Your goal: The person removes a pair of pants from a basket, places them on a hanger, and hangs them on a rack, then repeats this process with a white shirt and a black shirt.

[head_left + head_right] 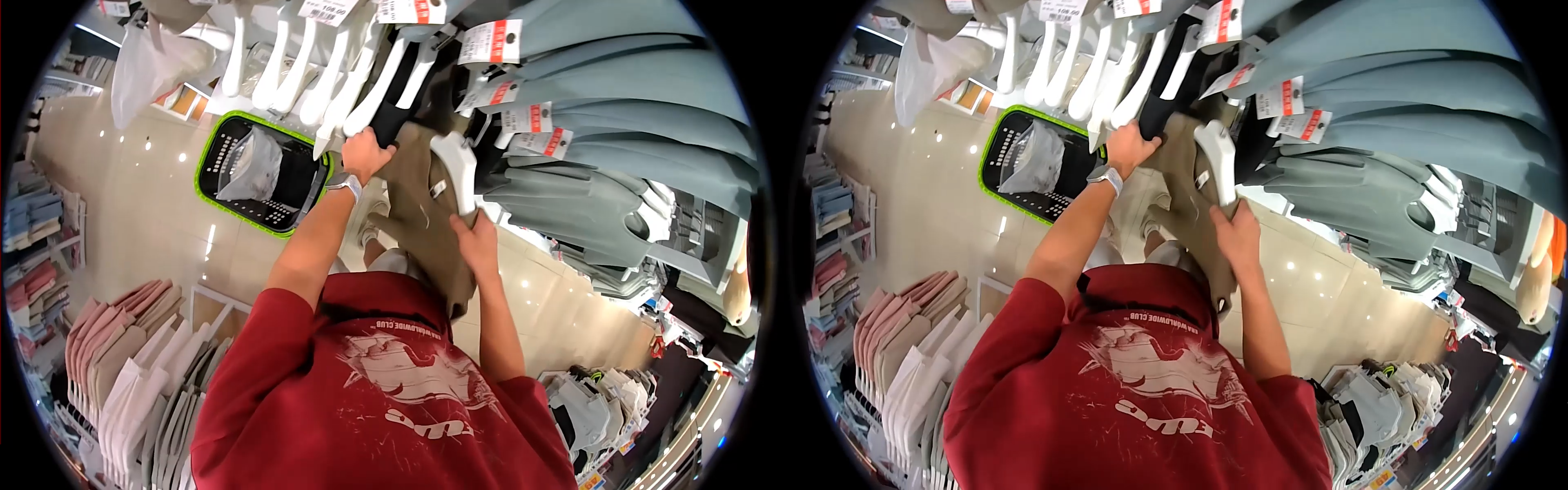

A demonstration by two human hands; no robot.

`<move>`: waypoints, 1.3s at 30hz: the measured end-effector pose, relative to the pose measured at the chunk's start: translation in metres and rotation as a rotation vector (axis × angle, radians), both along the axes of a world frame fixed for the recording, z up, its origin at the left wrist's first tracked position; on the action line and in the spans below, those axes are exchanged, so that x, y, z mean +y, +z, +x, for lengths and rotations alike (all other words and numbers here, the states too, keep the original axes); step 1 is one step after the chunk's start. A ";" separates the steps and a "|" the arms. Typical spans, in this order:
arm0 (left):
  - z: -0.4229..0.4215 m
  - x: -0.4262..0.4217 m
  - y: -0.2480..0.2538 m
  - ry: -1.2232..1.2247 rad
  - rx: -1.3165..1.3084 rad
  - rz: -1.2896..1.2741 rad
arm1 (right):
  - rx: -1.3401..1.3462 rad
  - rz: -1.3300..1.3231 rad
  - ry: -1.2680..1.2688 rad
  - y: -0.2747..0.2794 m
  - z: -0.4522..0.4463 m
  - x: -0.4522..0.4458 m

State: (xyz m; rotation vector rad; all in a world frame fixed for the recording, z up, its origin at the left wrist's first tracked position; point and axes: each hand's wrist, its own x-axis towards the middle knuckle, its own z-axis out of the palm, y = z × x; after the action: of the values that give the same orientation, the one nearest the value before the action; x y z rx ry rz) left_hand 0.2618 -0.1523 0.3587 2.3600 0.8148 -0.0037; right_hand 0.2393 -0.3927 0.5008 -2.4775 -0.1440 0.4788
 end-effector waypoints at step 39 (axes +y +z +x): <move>-0.091 -0.048 -0.055 -0.108 0.046 -0.092 | 0.344 -0.199 0.038 -0.231 0.071 0.058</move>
State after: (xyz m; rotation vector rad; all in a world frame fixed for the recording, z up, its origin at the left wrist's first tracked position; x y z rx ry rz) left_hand 0.1703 -0.2003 0.3035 2.3207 0.6934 -0.1383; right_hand 0.3101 -0.3345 0.2703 -2.5411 -0.0033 0.9671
